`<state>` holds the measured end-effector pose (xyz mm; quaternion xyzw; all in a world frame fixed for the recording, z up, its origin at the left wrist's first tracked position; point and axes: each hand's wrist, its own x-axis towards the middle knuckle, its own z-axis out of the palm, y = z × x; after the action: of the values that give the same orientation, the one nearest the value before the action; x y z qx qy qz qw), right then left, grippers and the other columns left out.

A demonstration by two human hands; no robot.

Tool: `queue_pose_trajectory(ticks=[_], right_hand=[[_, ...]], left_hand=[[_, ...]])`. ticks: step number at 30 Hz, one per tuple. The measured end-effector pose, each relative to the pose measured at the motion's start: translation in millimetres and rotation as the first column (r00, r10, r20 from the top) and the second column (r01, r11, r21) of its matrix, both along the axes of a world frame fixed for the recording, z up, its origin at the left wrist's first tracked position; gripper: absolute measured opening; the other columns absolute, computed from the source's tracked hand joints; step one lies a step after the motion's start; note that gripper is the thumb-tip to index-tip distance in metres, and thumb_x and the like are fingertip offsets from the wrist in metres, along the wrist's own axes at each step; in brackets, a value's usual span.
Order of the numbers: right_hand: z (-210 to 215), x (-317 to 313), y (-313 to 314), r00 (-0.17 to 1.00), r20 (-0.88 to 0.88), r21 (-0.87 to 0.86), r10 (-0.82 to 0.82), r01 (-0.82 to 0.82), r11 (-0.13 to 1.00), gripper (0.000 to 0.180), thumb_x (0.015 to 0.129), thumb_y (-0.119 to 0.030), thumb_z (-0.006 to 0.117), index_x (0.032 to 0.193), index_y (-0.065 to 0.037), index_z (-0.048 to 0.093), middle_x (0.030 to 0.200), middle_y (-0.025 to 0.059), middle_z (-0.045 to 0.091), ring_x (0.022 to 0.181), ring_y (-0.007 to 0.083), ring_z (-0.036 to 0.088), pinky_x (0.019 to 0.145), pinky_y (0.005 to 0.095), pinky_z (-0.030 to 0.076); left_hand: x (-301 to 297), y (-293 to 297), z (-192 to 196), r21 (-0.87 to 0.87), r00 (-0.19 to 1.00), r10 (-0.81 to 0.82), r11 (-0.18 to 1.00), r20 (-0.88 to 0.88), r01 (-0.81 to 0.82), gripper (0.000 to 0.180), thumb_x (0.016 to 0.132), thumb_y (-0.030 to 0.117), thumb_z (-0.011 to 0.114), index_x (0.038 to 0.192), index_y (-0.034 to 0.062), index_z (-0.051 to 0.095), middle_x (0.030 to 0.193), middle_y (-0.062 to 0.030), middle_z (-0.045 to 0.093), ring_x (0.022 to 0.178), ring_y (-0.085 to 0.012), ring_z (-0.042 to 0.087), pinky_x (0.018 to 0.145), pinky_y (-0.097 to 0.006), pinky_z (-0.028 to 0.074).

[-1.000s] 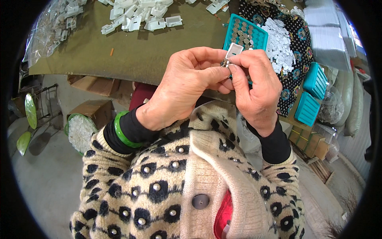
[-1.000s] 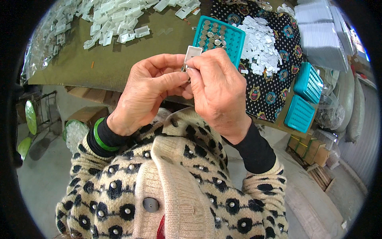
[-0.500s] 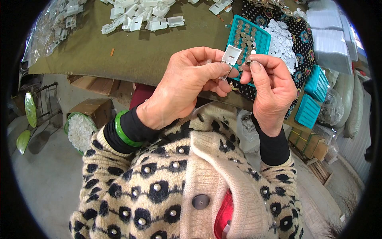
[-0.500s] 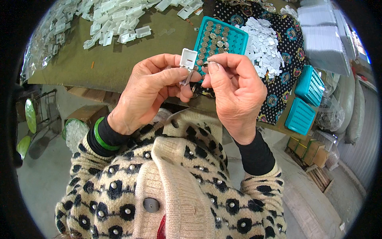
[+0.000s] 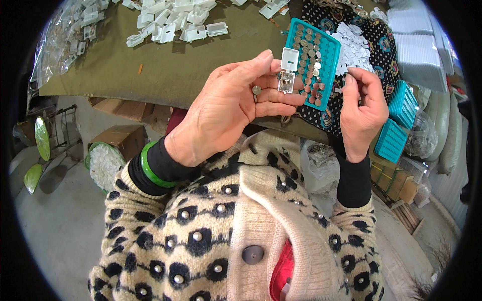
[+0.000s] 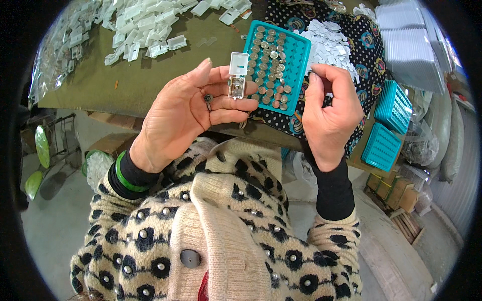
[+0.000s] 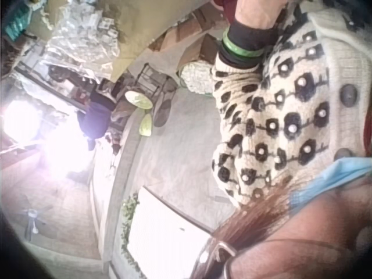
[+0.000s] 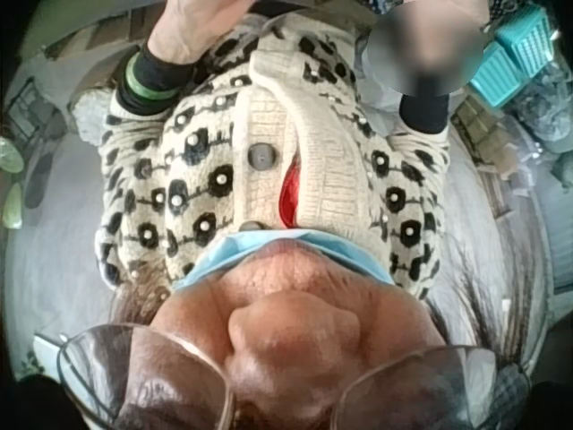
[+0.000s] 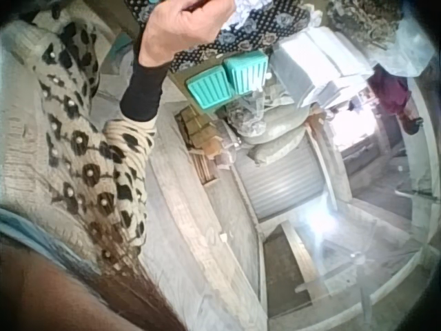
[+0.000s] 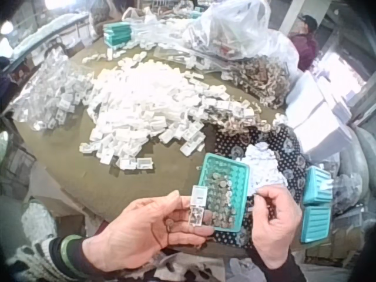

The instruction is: The person repeatedly picks small white plastic housings and metal contacts from a table and tray, inserts the contacts into the housings, and places the assembled units back on the table. The process is repeated continuously throughout the clip.

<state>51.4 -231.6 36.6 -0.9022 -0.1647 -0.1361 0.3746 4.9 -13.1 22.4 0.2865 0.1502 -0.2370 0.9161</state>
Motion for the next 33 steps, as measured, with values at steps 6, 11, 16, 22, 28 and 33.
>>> queue_pose_trajectory(ticks=[6,11,16,22,28,33], right_hand=[[11,-15,13,0.963,0.205,-0.190,0.174,-0.135,0.972,0.019,0.078,0.004,0.067,0.097,-0.001,0.067,0.097,0.0130,0.059,0.084,0.0273,0.059,0.073,0.0362,0.050],[8,-24,48,0.872,0.219,-0.235,0.438,-0.389,0.891,0.025,0.071,0.002,0.072,0.095,-0.002,0.068,0.099,0.0100,0.059,0.087,0.0259,0.054,0.075,0.0355,0.045],[2,-26,60,0.849,0.225,-0.255,0.477,-0.421,0.870,0.024,0.066,0.001,0.071,0.089,-0.001,0.067,0.100,0.0093,0.059,0.089,0.0264,0.053,0.076,0.0365,0.043],[2,-30,62,0.867,0.212,-0.301,0.451,-0.382,0.874,0.024,0.066,-0.004,0.071,0.090,-0.002,0.066,0.101,0.0069,0.060,0.097,0.0259,0.053,0.081,0.0372,0.040],[3,-28,62,0.871,0.222,-0.328,0.438,-0.357,0.875,0.021,0.067,-0.004,0.072,0.088,-0.002,0.065,0.099,0.0064,0.061,0.098,0.0252,0.053,0.082,0.0387,0.039],[11,-25,53,0.898,0.286,-0.013,0.335,-0.346,0.938,0.015,0.076,-0.001,0.070,0.089,-0.001,0.062,0.093,0.0089,0.063,0.086,0.0254,0.060,0.078,0.0385,0.046]], left_hand=[[1,-3,2,-0.057,0.999,-0.010,0.998,-0.043,0.008,0.058,0.102,0.048,0.042,0.119,-0.0049,0.058,0.115,-0.0198,0.065,0.107,-0.0297,0.065,0.091,-0.038,0.055],[-1,-9,9,0.013,0.996,0.046,0.999,-0.072,-0.045,0.053,0.100,0.049,0.047,0.112,-0.0006,0.063,0.102,-0.0087,0.066,0.090,-0.0168,0.063,0.081,-0.030,0.051],[-4,-12,17,0.027,0.995,0.053,0.998,-0.089,-0.051,0.040,0.098,0.045,0.056,0.098,0.0063,0.067,0.083,0.0043,0.060,0.070,-0.0041,0.051,0.061,-0.021,0.042],[-5,-13,13,-0.005,0.991,0.074,0.997,-0.114,-0.075,0.035,0.099,0.042,0.055,0.088,0.0099,0.062,0.082,0.0041,0.058,0.070,-0.0042,0.050,0.061,-0.022,0.042],[-6,-12,14,-0.017,0.990,0.060,0.998,-0.128,-0.062,0.033,0.100,0.040,0.054,0.098,0.0083,0.063,0.087,0.0027,0.059,0.073,-0.0053,0.053,0.064,-0.023,0.044],[-7,-7,13,-0.053,0.996,0.079,0.995,-0.051,-0.082,0.035,0.100,0.028,0.054,0.115,-0.0024,0.058,0.097,-0.0068,0.064,0.088,-0.0174,0.065,0.080,-0.030,0.054]])
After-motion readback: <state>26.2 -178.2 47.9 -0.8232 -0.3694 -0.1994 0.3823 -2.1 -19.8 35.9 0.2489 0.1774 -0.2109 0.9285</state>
